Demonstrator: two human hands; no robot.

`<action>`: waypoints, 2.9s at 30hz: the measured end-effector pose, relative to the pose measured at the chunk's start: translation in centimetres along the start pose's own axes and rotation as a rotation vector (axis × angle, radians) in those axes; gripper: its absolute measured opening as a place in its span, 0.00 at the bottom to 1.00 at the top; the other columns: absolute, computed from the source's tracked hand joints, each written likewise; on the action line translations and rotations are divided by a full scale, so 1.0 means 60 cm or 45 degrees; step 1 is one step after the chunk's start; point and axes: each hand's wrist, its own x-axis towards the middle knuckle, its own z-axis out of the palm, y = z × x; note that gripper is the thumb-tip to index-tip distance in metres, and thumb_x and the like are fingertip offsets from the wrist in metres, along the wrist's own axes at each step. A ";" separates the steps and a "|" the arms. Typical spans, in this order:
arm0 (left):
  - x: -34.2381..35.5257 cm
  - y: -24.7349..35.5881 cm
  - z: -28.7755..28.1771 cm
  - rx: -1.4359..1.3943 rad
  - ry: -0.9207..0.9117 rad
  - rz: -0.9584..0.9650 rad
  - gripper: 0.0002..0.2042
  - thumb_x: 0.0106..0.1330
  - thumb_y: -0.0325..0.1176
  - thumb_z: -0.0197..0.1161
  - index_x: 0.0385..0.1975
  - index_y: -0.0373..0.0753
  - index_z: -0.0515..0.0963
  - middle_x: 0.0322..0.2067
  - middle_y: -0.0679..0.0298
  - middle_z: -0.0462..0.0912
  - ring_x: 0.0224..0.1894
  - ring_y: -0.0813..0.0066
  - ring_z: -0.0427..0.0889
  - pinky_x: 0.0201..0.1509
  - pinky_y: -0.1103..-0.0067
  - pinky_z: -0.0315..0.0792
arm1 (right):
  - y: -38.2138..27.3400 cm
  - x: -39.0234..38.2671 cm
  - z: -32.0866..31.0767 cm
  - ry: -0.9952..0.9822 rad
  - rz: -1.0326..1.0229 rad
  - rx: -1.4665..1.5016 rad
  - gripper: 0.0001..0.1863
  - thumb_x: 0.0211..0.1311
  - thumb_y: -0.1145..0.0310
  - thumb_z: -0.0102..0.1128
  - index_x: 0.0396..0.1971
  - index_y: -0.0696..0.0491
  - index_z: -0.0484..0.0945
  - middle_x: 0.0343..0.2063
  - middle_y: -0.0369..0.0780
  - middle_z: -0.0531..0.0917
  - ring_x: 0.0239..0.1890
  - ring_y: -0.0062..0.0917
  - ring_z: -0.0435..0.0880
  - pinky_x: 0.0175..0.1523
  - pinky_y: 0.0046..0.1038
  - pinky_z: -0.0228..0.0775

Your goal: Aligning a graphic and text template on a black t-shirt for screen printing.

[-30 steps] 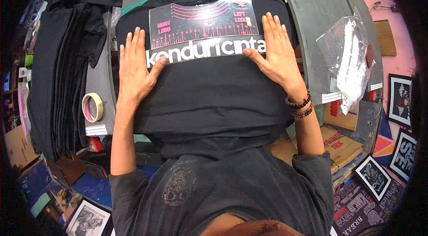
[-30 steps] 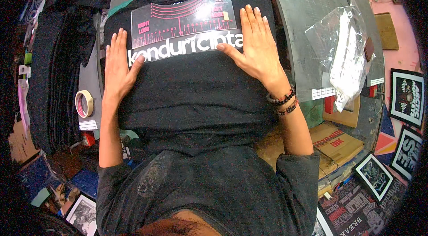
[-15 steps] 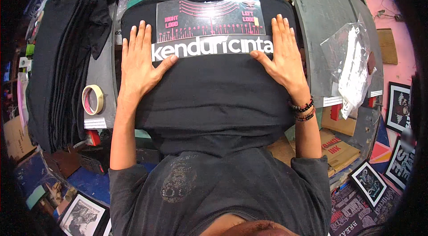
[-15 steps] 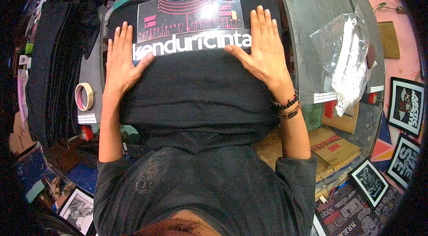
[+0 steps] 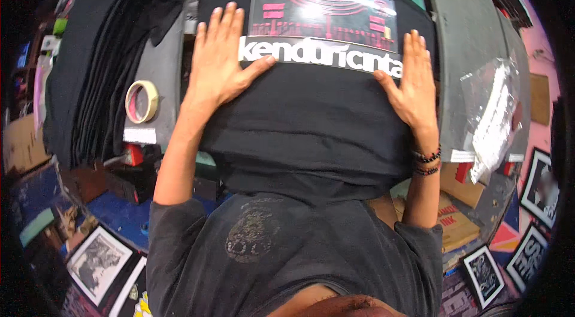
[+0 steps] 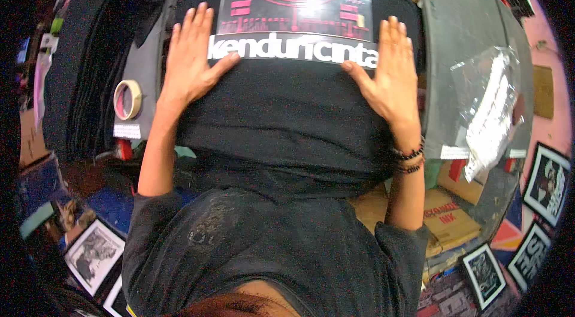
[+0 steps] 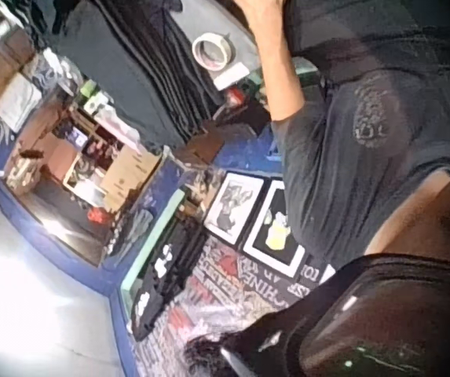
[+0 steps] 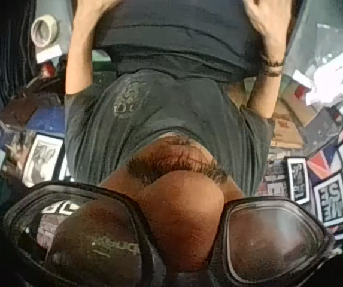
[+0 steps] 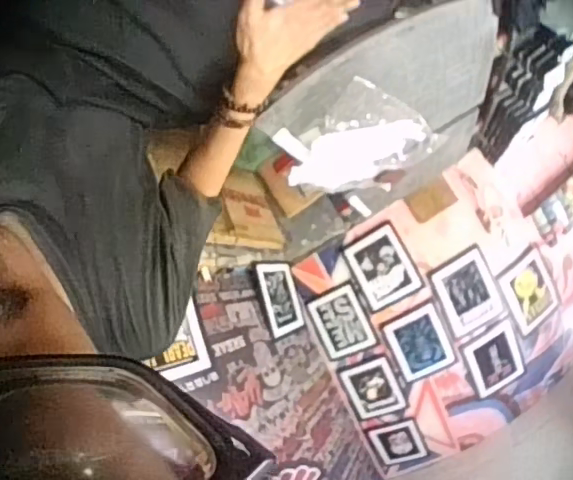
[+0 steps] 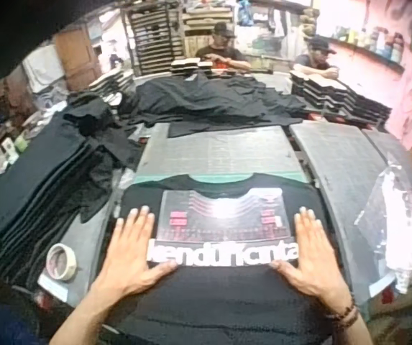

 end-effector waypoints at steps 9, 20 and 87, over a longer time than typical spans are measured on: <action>-0.002 0.000 0.006 0.006 0.033 0.012 0.55 0.65 0.77 0.50 0.76 0.28 0.57 0.78 0.46 0.56 0.82 0.50 0.49 0.83 0.55 0.42 | -0.009 -0.002 -0.006 0.001 0.028 -0.021 0.56 0.66 0.33 0.60 0.76 0.67 0.55 0.77 0.57 0.57 0.81 0.47 0.52 0.82 0.45 0.43; -0.001 -0.001 0.000 0.022 0.012 0.005 0.51 0.66 0.70 0.58 0.76 0.29 0.58 0.78 0.47 0.55 0.82 0.52 0.49 0.83 0.54 0.42 | -0.005 0.002 0.001 0.032 0.026 -0.001 0.60 0.63 0.27 0.57 0.73 0.70 0.58 0.76 0.60 0.58 0.80 0.50 0.54 0.82 0.47 0.45; -0.002 -0.011 0.011 -0.074 0.051 -0.012 0.31 0.79 0.46 0.48 0.75 0.32 0.61 0.77 0.49 0.58 0.80 0.49 0.54 0.82 0.53 0.46 | 0.002 0.002 0.009 0.057 0.023 0.108 0.35 0.77 0.57 0.50 0.74 0.66 0.60 0.76 0.56 0.60 0.80 0.47 0.55 0.82 0.46 0.45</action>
